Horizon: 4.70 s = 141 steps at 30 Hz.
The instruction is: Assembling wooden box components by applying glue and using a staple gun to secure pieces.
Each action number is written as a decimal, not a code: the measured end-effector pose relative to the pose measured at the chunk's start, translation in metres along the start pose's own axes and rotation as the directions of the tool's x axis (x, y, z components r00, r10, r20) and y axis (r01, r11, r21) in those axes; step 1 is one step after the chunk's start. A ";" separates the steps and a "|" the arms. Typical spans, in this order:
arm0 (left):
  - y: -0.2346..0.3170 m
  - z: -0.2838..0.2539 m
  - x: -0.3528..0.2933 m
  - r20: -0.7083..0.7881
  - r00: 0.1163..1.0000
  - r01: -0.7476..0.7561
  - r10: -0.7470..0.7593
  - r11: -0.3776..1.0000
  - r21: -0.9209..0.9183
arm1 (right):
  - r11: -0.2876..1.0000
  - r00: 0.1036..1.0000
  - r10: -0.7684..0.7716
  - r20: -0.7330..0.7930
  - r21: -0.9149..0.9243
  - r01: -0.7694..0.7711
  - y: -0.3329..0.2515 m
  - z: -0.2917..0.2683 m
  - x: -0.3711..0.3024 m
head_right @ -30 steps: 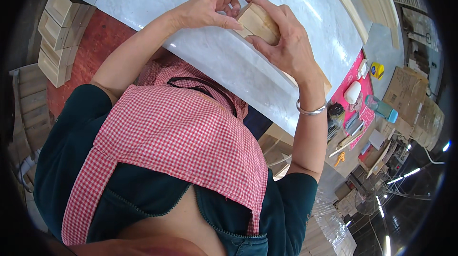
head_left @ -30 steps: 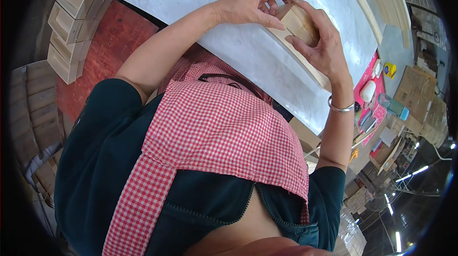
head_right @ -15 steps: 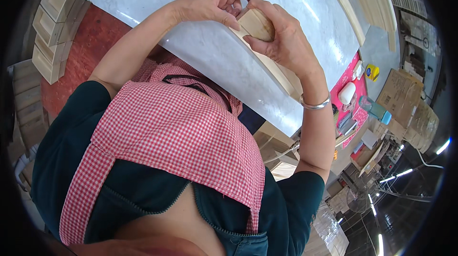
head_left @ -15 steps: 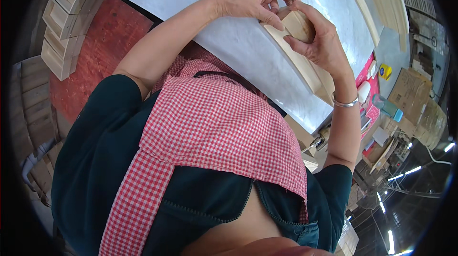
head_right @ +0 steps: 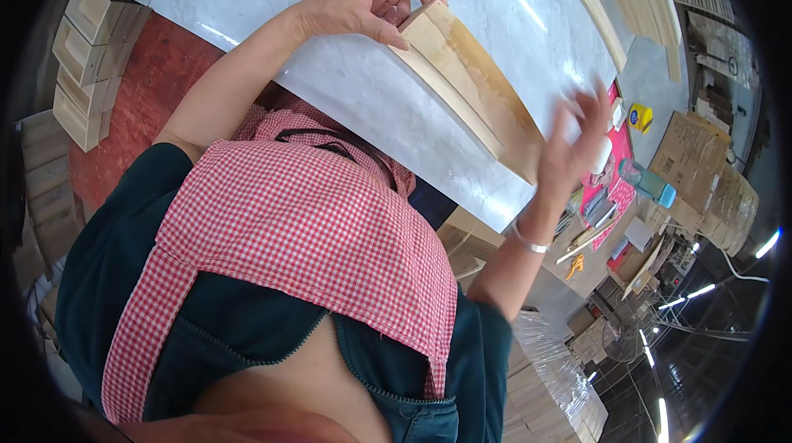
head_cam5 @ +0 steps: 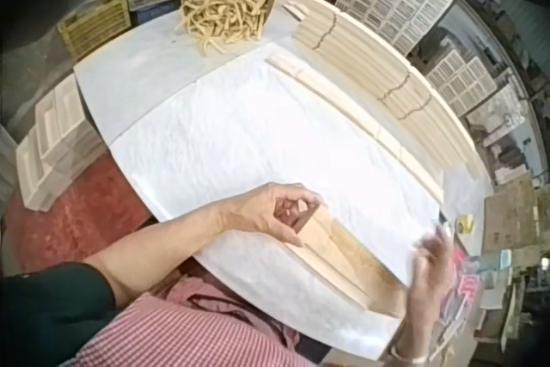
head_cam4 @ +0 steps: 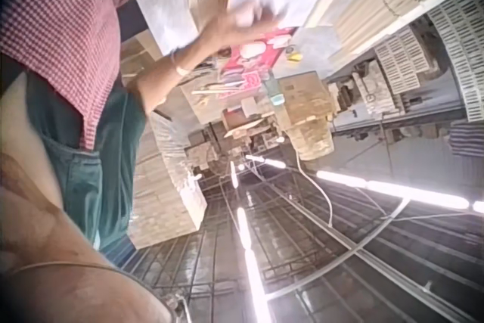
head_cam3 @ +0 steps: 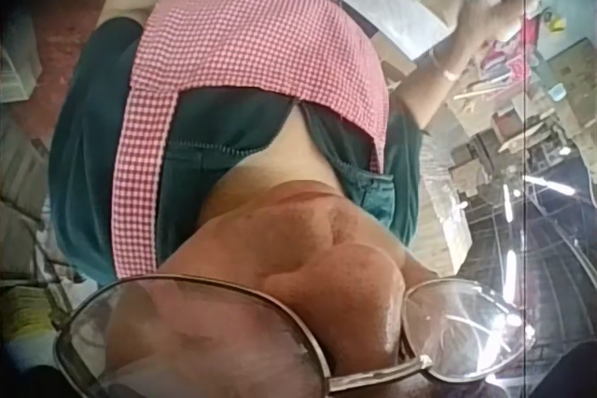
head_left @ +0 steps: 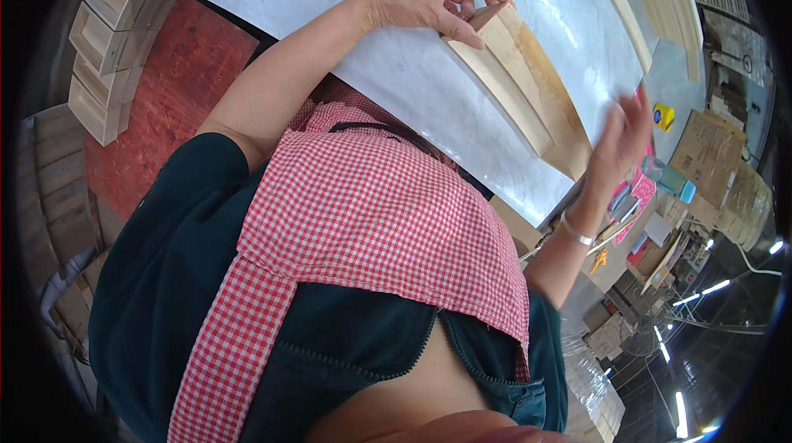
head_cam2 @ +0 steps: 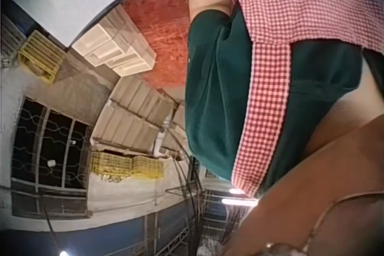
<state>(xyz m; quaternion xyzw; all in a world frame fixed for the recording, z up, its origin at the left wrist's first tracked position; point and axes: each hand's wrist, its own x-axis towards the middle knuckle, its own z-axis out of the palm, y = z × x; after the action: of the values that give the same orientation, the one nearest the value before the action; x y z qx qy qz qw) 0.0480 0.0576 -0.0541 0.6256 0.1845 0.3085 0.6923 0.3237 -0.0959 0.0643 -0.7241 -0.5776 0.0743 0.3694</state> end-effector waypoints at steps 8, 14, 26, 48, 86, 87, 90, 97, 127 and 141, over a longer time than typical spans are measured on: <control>-0.003 0.001 0.007 0.035 0.999 -0.036 0.036 0.999 -0.018 | 0.491 0.808 0.488 -0.329 -0.662 -0.566 0.174 -0.111 -0.196; -0.001 0.001 0.002 0.011 1.000 -0.008 0.008 1.000 0.003 | 0.479 0.927 0.252 -0.278 -0.797 -0.369 0.188 -0.113 -0.180; -0.021 0.000 0.010 0.110 0.992 -0.049 0.061 0.993 -0.111 | 0.299 0.426 0.881 -0.204 -0.457 -0.838 0.131 -0.156 -0.078; 0.000 0.003 0.000 0.013 1.000 -0.014 0.014 0.999 -0.043 | 0.942 0.823 0.073 0.564 -0.310 0.128 -0.110 -0.025 0.076; -0.021 -0.001 -0.004 -0.063 0.968 -0.188 0.243 0.870 0.456 | 0.831 0.932 0.358 0.060 -0.477 -0.288 0.065 -0.166 -0.084; -0.014 -0.003 -0.002 -0.051 0.969 -0.191 0.244 0.860 0.474 | 0.839 0.933 0.357 0.052 -0.458 -0.295 0.088 -0.167 -0.104; 0.029 -0.006 0.003 -0.191 0.962 0.260 -0.197 0.876 0.407 | 0.608 0.884 0.460 -0.080 -0.697 -0.379 0.147 -0.160 -0.157; 0.056 -0.024 0.014 -0.260 0.845 0.534 -0.467 0.718 0.447 | 0.424 0.829 0.492 -0.267 -0.758 -0.496 0.202 -0.125 -0.193; 0.026 0.061 -0.037 0.038 0.858 -0.200 0.513 0.264 0.943 | 0.810 0.544 0.558 -0.626 0.269 -0.522 0.239 -0.138 0.005; 0.033 -0.041 -0.004 0.016 0.934 0.237 -0.357 0.653 0.719 | 0.829 0.714 0.422 -0.559 0.556 -0.054 0.022 -0.043 -0.060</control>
<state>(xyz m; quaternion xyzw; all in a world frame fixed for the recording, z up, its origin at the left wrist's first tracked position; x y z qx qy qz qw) 0.0123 0.0872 -0.0279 0.8256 0.3337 0.0465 0.4527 0.3451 -0.1698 0.0622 -0.6511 -0.2661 0.0093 0.7108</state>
